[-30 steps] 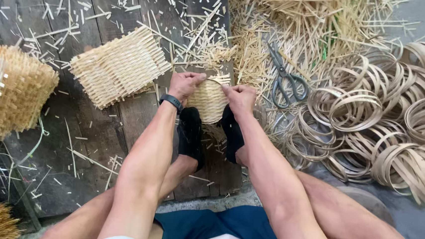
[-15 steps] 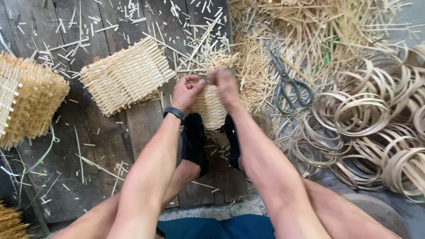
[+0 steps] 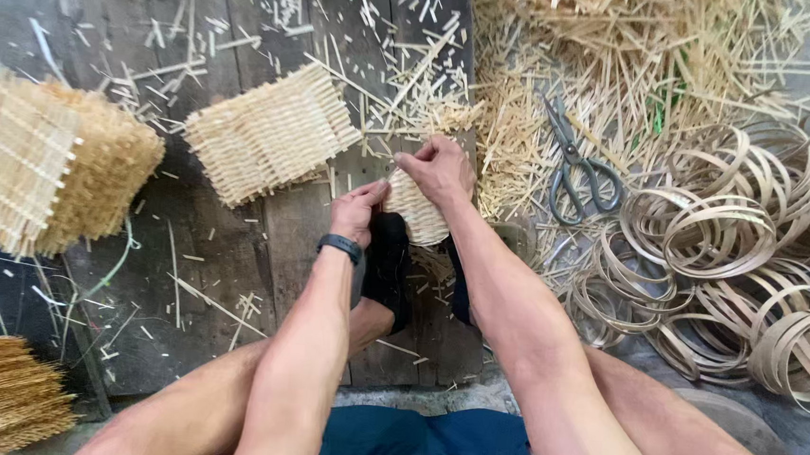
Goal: The person weaves thin bamboo strips into small round bowls using a wooden mold. They repeatedly place a woven mat over the mold, press it into shape, and trim the edges with shears before stacking the finished bowls.
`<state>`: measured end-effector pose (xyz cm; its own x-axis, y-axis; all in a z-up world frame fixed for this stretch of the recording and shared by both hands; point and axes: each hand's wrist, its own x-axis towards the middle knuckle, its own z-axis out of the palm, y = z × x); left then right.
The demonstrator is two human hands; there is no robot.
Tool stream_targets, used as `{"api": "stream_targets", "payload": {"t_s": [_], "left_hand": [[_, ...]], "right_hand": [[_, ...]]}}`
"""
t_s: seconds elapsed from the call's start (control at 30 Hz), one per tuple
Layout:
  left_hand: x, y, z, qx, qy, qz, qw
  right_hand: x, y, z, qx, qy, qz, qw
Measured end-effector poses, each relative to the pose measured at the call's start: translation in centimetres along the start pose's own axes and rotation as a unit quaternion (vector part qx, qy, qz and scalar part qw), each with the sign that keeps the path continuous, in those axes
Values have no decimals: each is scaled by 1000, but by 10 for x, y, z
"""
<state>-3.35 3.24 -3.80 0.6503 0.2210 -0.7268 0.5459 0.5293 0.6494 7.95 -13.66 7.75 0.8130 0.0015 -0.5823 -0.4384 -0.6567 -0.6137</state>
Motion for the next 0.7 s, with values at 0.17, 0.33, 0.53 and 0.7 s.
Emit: {"api": "stream_targets", "payload": {"t_s": [0.17, 0.33, 0.53, 0.7], "left_hand": [[-7, 54, 25, 432, 21, 123, 893], [-49, 64, 91, 736, -205, 263, 590], [-74, 72, 99, 726, -180, 298, 593], [-71, 62, 101, 712, -161, 327, 600]], "right_hand": [[-47, 30, 9, 53, 337, -257, 904], [-131, 88, 68, 495, 133, 216, 831], [-94, 119, 111, 700, 201, 284, 623], [-79, 131, 133, 687, 270, 220, 638]]}}
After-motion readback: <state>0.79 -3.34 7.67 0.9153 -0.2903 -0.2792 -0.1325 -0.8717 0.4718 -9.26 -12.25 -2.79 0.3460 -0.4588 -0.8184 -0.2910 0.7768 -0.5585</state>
